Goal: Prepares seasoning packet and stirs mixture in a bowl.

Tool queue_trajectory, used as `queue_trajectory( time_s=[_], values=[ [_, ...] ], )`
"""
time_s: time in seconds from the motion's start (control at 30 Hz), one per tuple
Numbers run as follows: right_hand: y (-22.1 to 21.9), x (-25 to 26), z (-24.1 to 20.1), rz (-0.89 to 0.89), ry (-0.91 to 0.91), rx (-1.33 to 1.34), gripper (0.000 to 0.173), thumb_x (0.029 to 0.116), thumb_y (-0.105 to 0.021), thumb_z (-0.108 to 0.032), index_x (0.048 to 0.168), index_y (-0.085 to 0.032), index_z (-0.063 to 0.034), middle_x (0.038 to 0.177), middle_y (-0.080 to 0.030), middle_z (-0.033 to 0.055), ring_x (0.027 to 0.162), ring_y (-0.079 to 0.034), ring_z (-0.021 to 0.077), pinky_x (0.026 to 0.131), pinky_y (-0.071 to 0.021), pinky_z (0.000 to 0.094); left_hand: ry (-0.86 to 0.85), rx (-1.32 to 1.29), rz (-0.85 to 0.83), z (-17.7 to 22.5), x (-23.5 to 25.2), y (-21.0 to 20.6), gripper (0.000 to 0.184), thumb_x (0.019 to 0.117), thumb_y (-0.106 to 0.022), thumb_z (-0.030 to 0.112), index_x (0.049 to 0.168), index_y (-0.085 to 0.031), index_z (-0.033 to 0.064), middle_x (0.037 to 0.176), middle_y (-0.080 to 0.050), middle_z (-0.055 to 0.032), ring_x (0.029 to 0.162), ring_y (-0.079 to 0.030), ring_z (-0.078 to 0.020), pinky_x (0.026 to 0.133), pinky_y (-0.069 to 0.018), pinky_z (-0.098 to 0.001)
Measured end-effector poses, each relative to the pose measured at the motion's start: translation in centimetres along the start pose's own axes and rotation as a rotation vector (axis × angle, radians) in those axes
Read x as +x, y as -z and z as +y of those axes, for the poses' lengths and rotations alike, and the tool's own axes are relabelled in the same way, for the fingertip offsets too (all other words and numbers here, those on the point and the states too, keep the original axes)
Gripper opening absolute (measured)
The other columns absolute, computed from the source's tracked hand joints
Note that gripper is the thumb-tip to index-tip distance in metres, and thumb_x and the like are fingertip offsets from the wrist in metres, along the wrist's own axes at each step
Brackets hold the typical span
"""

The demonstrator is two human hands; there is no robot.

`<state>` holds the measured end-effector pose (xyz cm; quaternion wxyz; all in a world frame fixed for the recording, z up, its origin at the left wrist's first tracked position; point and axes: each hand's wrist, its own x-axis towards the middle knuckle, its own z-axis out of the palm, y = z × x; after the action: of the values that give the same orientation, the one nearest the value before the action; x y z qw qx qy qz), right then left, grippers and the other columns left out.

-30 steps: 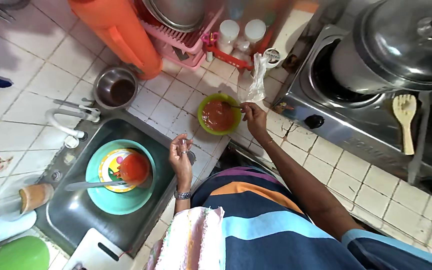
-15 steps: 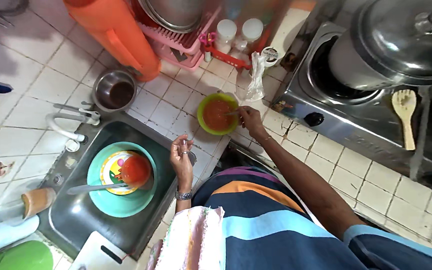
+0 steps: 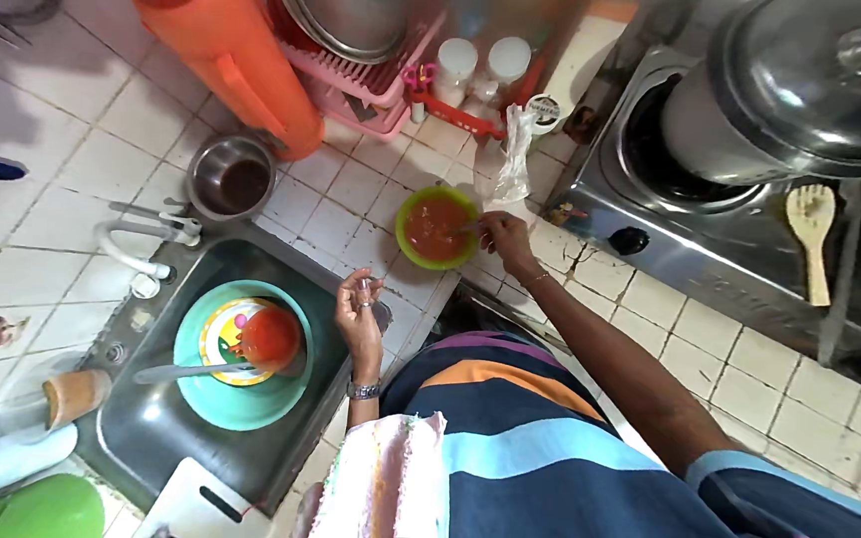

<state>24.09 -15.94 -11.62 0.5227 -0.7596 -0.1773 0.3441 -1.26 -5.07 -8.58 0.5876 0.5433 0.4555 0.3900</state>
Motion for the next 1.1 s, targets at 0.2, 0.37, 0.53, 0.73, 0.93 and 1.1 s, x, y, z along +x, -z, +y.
queue_trajectory(
  time_s=[0.2, 0.37, 0.53, 0.73, 0.93, 1.1],
  values=[
    [0.7, -1.2, -3.9, -0.005, 0.211, -0.104, 0.030, 0.1117, -0.042, -0.020, 0.116, -0.063, 0.0004, 0.074, -0.068, 0.0059, 0.051, -0.055, 0.0064, 0.050, -0.0479, 0.0220, -0.025, -0.018, -0.011, -0.1, 0.3, 0.0, 0.026, 0.1050, -0.043, 0.006, 0.124, -0.058, -0.0039, 0.112, -0.067, -0.0086, 0.097, -0.070, -0.0143, 0.088, -0.0597, -0.0335],
    [0.5, -1.8, -6.1, 0.038, 0.510, -0.372, 0.023, 0.1103, -0.046, -0.019, 0.116, -0.062, -0.0020, 0.078, -0.068, 0.0107, 0.053, -0.060, 0.0176, 0.050, -0.0529, 0.0340, -0.026, -0.005, -0.018, -0.3, 0.5, -0.3, 0.028, 0.1044, -0.043, 0.006, 0.125, -0.058, -0.0054, 0.112, -0.067, -0.0098, 0.095, -0.070, -0.0143, 0.087, -0.0601, -0.0336],
    [-0.9, 0.8, -4.0, 0.093, 0.564, -0.654, 0.025, 0.1072, -0.051, -0.016, 0.114, -0.068, 0.0014, 0.100, -0.071, 0.0211, 0.081, -0.072, 0.0385, 0.068, -0.0563, 0.0567, -0.032, -0.022, -0.021, -0.1, 0.5, -0.4, 0.027, 0.1050, -0.042, 0.007, 0.125, -0.057, -0.0048, 0.114, -0.067, -0.0101, 0.096, -0.070, -0.0157, 0.088, -0.0599, -0.0350],
    [1.1, -1.0, -2.6, 0.018, 0.257, -0.453, 0.034, 0.1123, -0.039, -0.025, 0.117, -0.060, 0.0004, 0.074, -0.067, 0.0146, 0.054, -0.063, 0.0270, 0.051, -0.0543, 0.0451, -0.048, -0.030, 0.018, -0.2, 0.5, 0.4, 0.027, 0.1041, -0.042, 0.004, 0.124, -0.058, -0.0051, 0.112, -0.067, -0.0095, 0.095, -0.071, -0.0155, 0.087, -0.0605, -0.0344],
    [0.5, 1.1, 0.4, 0.134, 0.005, 0.000, 0.035, 0.1135, -0.036, -0.029, 0.121, -0.060, -0.0037, 0.086, -0.072, 0.0059, 0.052, -0.059, 0.0077, 0.046, -0.0468, 0.0230, -0.032, -0.012, 0.034, 0.0, 0.7, 0.6, 0.027, 0.1045, -0.042, 0.005, 0.124, -0.057, -0.0049, 0.115, -0.067, -0.0097, 0.097, -0.070, -0.0149, 0.089, -0.0599, -0.0343],
    [-1.2, 3.3, 1.1, 0.104, -0.014, 0.093, 0.030, 0.1106, -0.046, -0.020, 0.120, -0.064, 0.0022, 0.080, -0.064, 0.0036, 0.054, -0.054, 0.0051, 0.049, -0.0467, 0.0219, -0.003, -0.016, 0.004, 0.4, 0.8, -0.4, 0.027, 0.1042, -0.042, 0.004, 0.125, -0.056, -0.0048, 0.115, -0.066, -0.0095, 0.096, -0.070, -0.0146, 0.088, -0.0597, -0.0342]
  ],
)
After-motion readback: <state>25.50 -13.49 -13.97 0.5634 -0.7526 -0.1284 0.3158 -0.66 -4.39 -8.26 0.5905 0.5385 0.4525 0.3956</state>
